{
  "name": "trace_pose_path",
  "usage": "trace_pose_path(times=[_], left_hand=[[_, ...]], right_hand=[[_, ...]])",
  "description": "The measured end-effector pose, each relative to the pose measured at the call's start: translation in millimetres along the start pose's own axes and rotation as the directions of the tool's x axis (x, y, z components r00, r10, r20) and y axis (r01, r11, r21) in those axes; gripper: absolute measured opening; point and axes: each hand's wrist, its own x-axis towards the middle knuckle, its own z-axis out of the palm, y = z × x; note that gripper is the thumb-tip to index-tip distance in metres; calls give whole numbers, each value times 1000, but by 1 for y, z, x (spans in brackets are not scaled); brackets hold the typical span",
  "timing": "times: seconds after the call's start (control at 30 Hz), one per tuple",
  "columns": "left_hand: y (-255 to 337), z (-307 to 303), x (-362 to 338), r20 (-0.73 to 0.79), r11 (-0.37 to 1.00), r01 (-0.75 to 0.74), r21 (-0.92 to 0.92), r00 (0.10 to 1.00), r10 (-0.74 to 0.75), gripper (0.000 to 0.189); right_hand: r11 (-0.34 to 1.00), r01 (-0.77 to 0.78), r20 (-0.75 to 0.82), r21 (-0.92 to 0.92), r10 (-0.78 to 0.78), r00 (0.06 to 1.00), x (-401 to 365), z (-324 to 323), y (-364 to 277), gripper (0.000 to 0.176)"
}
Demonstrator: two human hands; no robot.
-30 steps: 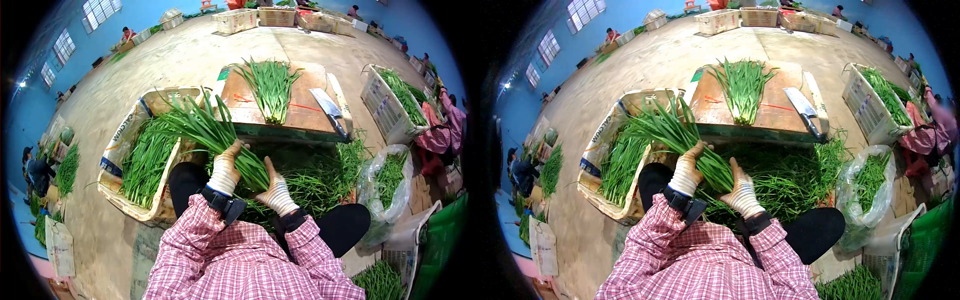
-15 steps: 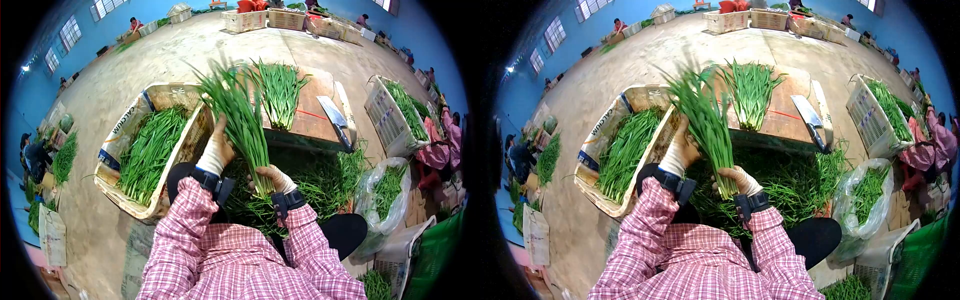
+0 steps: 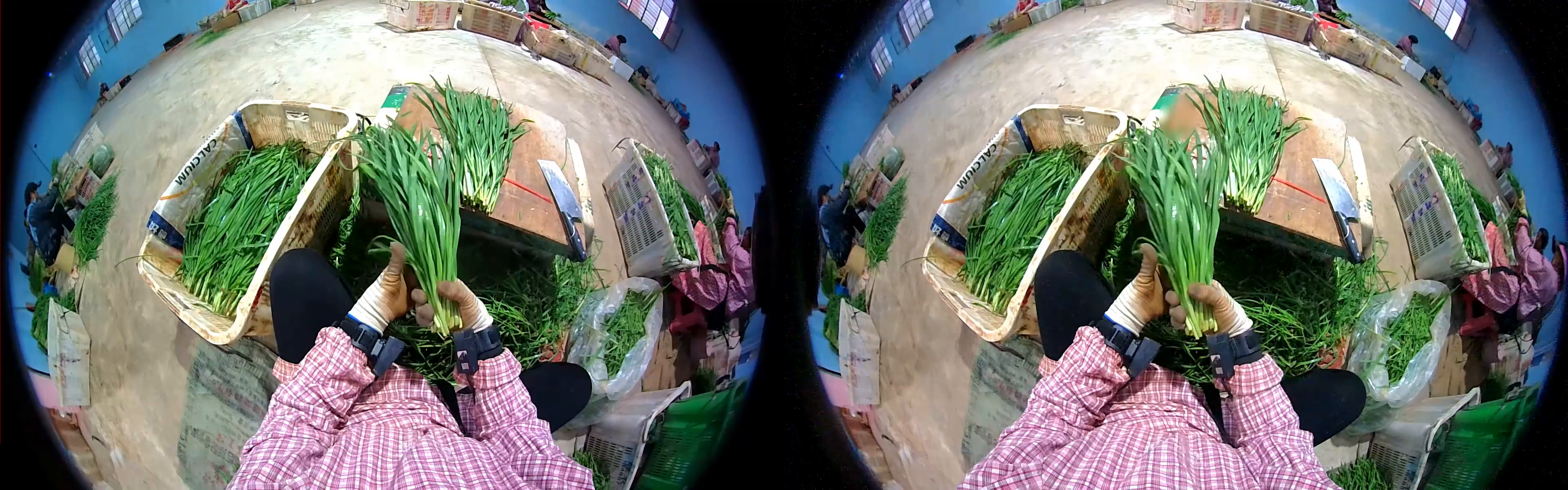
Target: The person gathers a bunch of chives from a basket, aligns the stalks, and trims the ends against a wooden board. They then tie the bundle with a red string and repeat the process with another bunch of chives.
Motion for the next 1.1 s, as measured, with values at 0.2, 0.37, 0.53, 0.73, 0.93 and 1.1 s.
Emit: trace_pose_path(times=[0.2,0.37,0.53,0.73,0.93,1.1], left_hand=[[21,17,9,-116,979,-6,206,993,30,57],[-1,2,13,-197,963,-90,253,970,143,44],[11,-11,1,-119,982,154,-106,979,-167,39],[1,-9,1,-22,996,50,76,999,-49,48],[-20,-13,10,-106,984,3,177,994,16,51],[-19,-6,8,-135,998,3,68,991,6,44]], right_hand=[[889,-15,-135,-457,-53,989,-6,5,-11,75],[727,-89,-265,-681,-131,955,-3,-15,-8,56],[931,-35,-204,-364,-43,978,-16,-19,-10,66],[869,-92,-195,-486,-4,981,-19,-20,-18,68],[116,-207,-220,-971,-114,969,-10,-11,-31,71],[259,-14,-198,-966,-702,684,-9,11,-31,44]])
